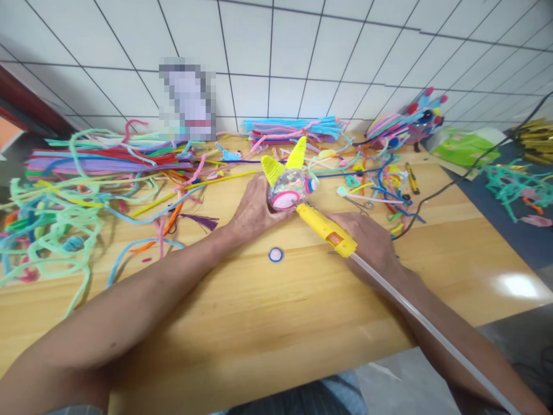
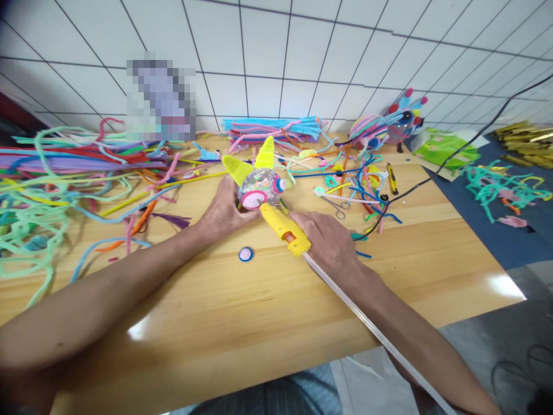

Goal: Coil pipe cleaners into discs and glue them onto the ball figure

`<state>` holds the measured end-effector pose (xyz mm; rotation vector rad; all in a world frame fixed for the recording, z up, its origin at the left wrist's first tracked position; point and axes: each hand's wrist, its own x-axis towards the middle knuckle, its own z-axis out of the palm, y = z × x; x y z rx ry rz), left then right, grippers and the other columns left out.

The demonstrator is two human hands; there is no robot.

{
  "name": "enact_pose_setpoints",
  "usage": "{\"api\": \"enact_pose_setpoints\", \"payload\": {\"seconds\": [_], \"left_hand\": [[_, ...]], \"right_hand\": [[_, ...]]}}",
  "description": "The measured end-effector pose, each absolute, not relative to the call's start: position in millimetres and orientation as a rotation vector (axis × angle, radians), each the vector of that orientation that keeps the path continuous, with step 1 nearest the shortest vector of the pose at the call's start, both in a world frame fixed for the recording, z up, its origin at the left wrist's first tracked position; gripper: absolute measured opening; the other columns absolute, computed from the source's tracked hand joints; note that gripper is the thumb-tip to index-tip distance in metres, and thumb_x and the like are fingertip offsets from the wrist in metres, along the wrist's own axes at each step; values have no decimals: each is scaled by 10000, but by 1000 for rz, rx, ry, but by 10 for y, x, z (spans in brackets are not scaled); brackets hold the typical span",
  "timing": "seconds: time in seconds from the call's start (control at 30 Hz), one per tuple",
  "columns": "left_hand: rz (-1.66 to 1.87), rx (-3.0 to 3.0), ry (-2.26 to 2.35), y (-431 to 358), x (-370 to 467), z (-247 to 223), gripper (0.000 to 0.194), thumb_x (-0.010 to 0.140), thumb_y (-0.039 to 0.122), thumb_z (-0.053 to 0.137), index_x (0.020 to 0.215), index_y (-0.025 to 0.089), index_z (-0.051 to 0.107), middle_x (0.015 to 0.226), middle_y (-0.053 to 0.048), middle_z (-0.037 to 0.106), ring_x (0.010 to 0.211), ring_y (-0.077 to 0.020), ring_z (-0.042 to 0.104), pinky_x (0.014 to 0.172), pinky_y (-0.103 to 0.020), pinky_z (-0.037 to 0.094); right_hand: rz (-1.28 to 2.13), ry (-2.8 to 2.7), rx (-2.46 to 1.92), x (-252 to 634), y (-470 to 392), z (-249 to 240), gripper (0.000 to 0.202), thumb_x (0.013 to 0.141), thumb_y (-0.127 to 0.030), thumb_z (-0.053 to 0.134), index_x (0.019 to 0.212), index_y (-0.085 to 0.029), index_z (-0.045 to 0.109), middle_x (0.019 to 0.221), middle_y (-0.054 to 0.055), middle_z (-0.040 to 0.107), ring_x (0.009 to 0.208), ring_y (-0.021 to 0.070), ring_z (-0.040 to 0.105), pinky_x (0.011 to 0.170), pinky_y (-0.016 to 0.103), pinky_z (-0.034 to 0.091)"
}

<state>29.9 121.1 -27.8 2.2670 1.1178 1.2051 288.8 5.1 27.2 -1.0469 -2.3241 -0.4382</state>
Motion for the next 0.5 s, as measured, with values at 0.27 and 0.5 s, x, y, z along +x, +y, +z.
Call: {"api": "enact_pose_setpoints", "payload": {"seconds": [0.27, 0.5], "left_hand": [[1243, 2292, 1096, 1237, 302, -325, 627, 783, 495, 906, 1181, 234, 498, 1167, -90, 606, 1110, -305, 619, 927, -452, 540], [1246, 2312, 1094, 1239, 302, -325, 661, 790, 529, 894, 1232, 229, 505, 1196, -99, 615, 1097, -301, 616, 932, -453, 536]], "right_hand": [[-479, -2345, -1057, 2824, 58, 296, 521, 1067, -175, 492, 1581, -163, 406, 1118, 136, 802, 964, 277, 784, 796, 387, 624], [-485, -2333, -1093, 2830, 53, 296, 508, 1074, -196, 503, 1574, -171, 417, 1114, 131, 801, 958, 271, 782, 811, 383, 618]]}}
